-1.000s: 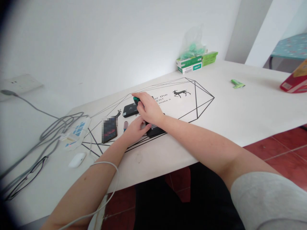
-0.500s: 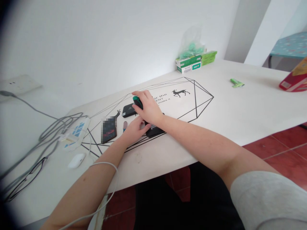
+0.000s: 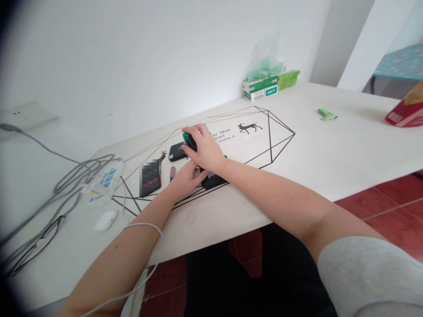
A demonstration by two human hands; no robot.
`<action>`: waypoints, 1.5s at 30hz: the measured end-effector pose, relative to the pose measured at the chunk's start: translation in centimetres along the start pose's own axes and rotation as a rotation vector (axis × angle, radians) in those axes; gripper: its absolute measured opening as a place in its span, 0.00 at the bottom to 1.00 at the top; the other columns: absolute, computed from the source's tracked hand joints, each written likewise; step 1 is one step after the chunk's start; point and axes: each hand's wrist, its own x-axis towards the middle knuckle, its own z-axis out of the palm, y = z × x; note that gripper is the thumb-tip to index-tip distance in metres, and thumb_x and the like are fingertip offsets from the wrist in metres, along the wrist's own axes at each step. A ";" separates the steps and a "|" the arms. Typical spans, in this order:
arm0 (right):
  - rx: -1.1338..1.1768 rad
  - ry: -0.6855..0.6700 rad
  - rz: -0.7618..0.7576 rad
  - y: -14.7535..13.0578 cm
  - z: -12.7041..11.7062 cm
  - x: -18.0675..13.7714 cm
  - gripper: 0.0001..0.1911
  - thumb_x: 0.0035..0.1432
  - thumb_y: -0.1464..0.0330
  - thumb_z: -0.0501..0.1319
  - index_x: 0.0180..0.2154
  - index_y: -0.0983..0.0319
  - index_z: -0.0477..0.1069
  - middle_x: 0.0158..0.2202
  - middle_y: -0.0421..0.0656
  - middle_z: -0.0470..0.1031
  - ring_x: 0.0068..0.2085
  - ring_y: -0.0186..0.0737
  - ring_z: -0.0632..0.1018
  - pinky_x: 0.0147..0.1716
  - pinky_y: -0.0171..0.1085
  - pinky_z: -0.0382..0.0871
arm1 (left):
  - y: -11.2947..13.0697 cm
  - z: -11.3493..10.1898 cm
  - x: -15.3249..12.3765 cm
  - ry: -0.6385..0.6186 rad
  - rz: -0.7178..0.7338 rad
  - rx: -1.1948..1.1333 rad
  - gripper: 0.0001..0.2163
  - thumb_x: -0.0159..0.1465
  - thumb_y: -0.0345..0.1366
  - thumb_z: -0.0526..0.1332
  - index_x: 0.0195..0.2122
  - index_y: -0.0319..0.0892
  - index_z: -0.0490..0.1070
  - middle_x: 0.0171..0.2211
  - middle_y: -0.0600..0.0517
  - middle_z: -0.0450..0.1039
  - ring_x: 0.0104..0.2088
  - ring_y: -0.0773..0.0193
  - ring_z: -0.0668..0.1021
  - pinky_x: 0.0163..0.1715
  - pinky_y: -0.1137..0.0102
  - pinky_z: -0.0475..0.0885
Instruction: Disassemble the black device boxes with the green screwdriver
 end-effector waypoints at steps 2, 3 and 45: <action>0.002 -0.001 0.002 0.0 0.0 0.0 0.20 0.64 0.70 0.61 0.57 0.59 0.66 0.52 0.50 0.68 0.53 0.49 0.75 0.54 0.52 0.77 | 0.0 0.0 0.0 -0.001 -0.002 0.006 0.09 0.70 0.41 0.61 0.47 0.43 0.70 0.47 0.44 0.77 0.49 0.50 0.78 0.53 0.54 0.73; 0.004 -0.001 0.001 0.1 0.1 0.0 0.20 0.65 0.70 0.60 0.58 0.59 0.66 0.52 0.50 0.69 0.53 0.49 0.74 0.54 0.52 0.76 | 0.0 0.0 0.0 -0.001 -0.002 0.008 0.09 0.70 0.41 0.61 0.47 0.43 0.70 0.47 0.44 0.77 0.49 0.50 0.78 0.53 0.54 0.73; 0.011 0.015 -0.005 0.3 -0.1 0.1 0.19 0.65 0.70 0.59 0.57 0.59 0.65 0.53 0.51 0.70 0.54 0.49 0.74 0.55 0.53 0.76 | -0.4 0.3 0.0 0.108 -0.059 0.061 0.05 0.70 0.37 0.57 0.40 0.45 0.71 0.42 0.47 0.77 0.48 0.52 0.79 0.50 0.57 0.76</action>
